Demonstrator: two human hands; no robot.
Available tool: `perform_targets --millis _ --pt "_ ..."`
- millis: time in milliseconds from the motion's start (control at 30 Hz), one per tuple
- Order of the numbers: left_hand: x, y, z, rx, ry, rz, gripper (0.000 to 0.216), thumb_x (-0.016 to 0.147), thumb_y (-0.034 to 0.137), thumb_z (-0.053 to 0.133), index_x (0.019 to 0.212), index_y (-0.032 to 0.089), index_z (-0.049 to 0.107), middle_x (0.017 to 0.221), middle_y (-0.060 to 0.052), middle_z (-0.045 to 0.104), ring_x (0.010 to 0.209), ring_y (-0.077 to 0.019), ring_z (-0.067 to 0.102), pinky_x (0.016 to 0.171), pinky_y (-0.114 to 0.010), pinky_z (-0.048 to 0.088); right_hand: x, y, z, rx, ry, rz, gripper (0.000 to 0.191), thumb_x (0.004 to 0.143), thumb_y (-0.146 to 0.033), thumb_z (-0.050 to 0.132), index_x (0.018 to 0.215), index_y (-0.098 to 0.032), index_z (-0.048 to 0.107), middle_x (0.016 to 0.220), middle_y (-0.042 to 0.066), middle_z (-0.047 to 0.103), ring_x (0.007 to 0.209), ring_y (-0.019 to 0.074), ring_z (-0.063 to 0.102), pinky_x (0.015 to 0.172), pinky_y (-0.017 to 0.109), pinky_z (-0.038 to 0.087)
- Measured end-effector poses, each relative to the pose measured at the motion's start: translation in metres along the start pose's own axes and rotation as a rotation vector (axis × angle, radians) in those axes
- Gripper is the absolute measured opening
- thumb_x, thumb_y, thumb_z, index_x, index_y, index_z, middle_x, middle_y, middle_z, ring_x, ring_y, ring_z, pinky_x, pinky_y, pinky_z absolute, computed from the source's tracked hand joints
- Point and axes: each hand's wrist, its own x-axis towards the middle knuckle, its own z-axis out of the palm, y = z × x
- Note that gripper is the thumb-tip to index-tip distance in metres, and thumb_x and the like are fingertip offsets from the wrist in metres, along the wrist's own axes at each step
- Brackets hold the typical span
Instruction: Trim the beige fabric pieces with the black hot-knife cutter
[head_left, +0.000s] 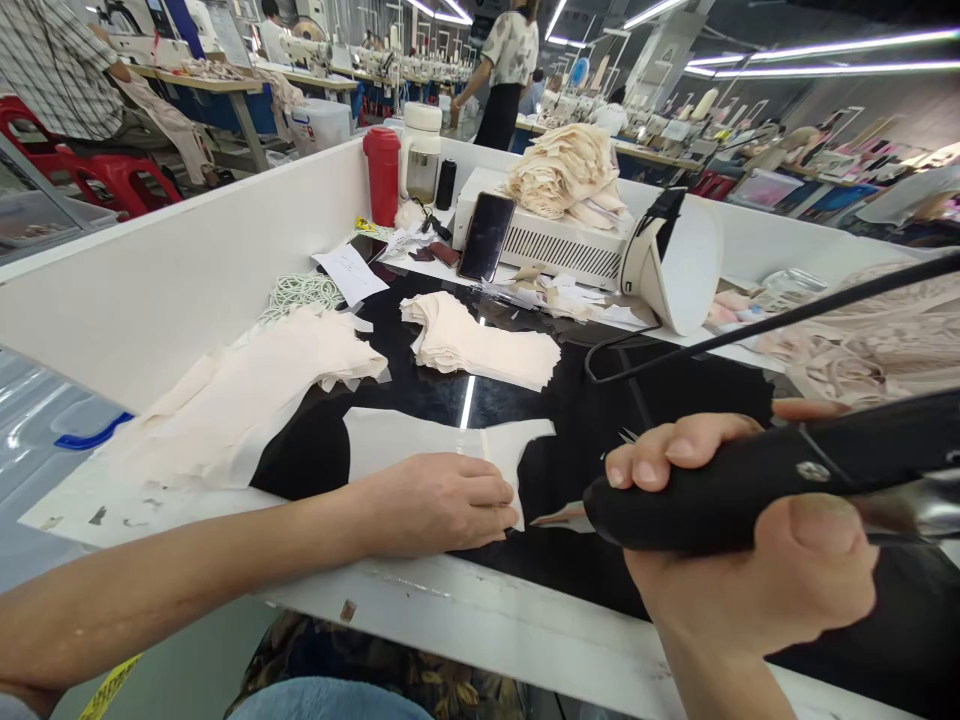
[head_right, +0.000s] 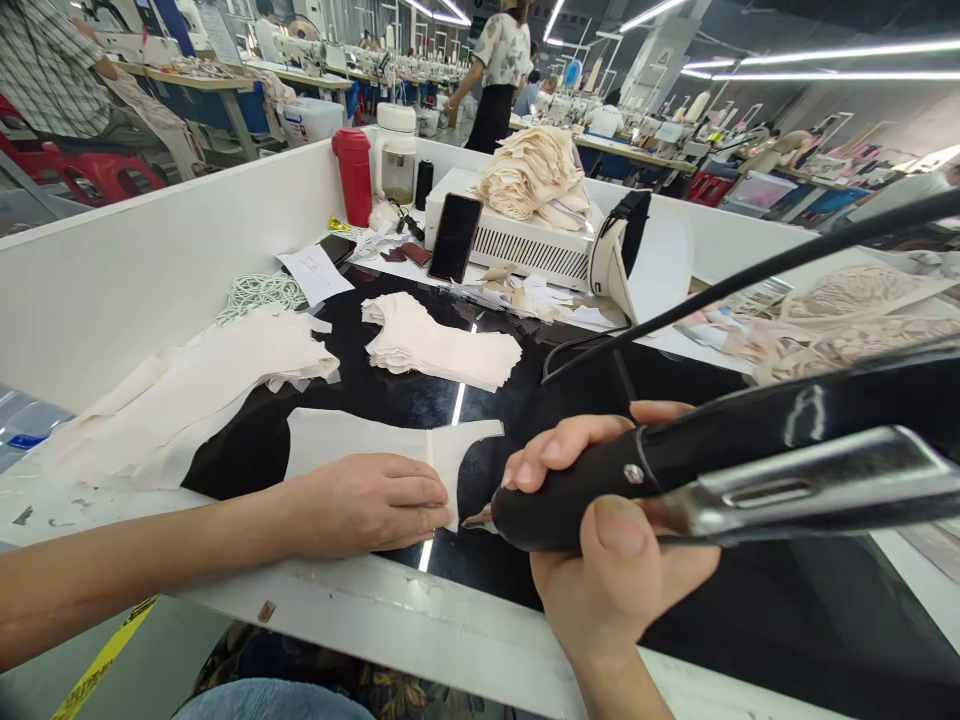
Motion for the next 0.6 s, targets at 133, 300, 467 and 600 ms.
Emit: perform_targets --millis 133,300,467,600 --pt "0.0 0.001 -0.003 -0.002 -0.016 -0.006 0.024 0.121 0.016 0.058 0.114 0.011 0.08 0.106 -0.008 0.08 0.106 -0.0189 0.078 0.107 -0.029 0.064 -0.002 0.005 0.006 0.003 -0.003 -0.022 0.047 0.077 -0.042 0.098 0.112 -0.029 0.069 0.073 -0.009 0.071 0.05 0.0162 0.063 0.047 0.03 0.056" --pt "-0.001 0.001 -0.004 -0.005 -0.015 -0.002 0.021 0.12 0.017 0.06 0.116 0.013 0.08 0.108 -0.008 0.081 0.107 -0.0187 0.078 0.108 -0.029 0.065 -0.005 0.008 0.011 -0.003 -0.009 -0.023 0.049 0.078 -0.044 0.097 0.113 -0.028 0.067 0.073 -0.009 0.07 0.05 0.0163 0.064 0.046 0.029 0.054" --pt "-0.001 0.0 -0.002 -0.03 -0.004 0.0 0.022 0.12 0.016 0.059 0.115 0.011 0.08 0.107 -0.009 0.08 0.105 -0.0188 0.078 0.11 -0.03 0.064 -0.006 0.007 0.011 -0.004 -0.008 -0.034 0.051 0.079 -0.045 0.099 0.114 -0.027 0.066 0.073 -0.009 0.071 0.05 0.0161 0.064 0.046 0.029 0.055" --pt "-0.002 0.0 -0.003 -0.02 -0.014 -0.007 0.019 0.119 0.017 0.062 0.117 0.013 0.08 0.109 -0.009 0.081 0.107 -0.0186 0.078 0.109 -0.029 0.065 -0.006 0.005 0.012 -0.043 -0.014 -0.035 0.042 0.083 -0.034 0.092 0.114 -0.027 0.065 0.074 -0.008 0.071 0.051 0.0159 0.064 0.048 0.029 0.055"
